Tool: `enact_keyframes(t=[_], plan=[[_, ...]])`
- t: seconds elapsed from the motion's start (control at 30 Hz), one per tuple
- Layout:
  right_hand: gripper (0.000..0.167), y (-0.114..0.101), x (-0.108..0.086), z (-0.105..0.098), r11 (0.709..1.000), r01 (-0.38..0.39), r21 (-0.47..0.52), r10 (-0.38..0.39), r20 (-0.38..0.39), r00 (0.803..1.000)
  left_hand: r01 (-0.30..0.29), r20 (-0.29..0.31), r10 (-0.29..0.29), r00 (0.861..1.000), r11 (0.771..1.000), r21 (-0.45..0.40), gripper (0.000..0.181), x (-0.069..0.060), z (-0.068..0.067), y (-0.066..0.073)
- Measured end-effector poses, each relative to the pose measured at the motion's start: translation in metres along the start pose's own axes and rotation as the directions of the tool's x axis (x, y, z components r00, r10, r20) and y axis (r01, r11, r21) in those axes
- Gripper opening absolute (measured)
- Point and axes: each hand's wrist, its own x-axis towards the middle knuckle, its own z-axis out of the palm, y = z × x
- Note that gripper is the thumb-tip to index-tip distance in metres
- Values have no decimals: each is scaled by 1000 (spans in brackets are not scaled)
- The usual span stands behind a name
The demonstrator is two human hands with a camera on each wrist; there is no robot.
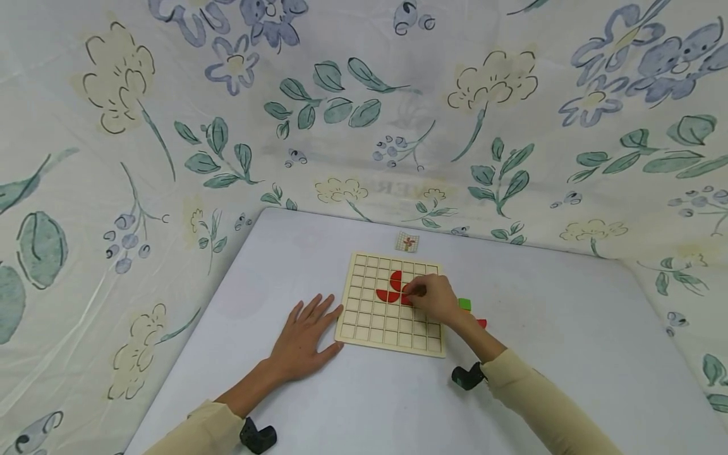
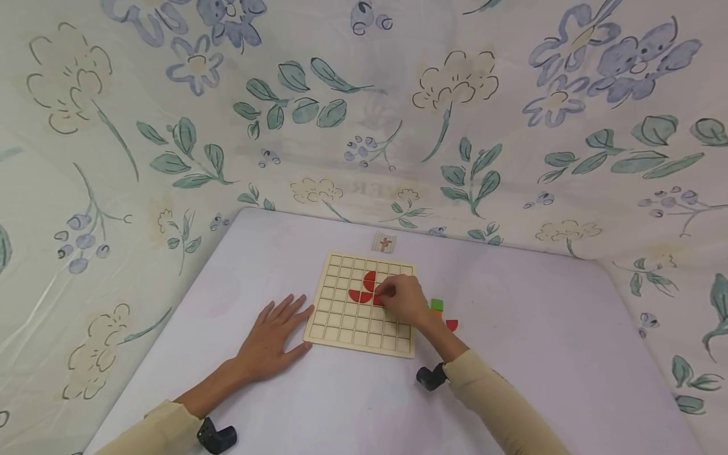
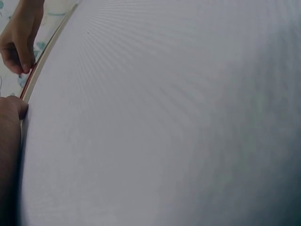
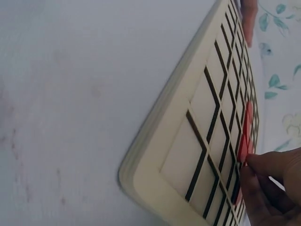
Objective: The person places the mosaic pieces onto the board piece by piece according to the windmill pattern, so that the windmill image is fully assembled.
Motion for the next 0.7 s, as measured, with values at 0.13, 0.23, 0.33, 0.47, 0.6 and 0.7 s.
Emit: enact_keyframes(t=[0.13, 0.23, 0.33, 0.47, 0.6, 0.7], plan=[[8, 5, -5, -9, 1000, -2, -9, 2, -33, 999, 0, -3, 0, 1000, 1000, 4, 68, 0, 0, 0], [8, 9, -9, -16, 999, -26, -28, 25, -36, 999, 2, 0, -2, 1000, 1000, 5, 68, 0, 1, 0], [8, 13, -13, -24, 998, -58, -35, 57, -35, 998, 4, 4, -4, 1000, 1000, 4, 68, 0, 0, 0], [7, 18, -19, -31, 994, -93, -49, 92, -27, 995, 3, 4, -3, 1000, 1000, 2, 68, 0, 0, 0], [6, 22, -25, -35, 991, -121, -51, 120, -14, 993, 2, 1, -2, 1000, 1000, -1, 68, 0, -1, 0], [6, 24, -30, -38, 989, -139, -42, 139, -9, 990, 5, 5, -5, 1000, 1000, -4, 68, 0, -1, 0]])
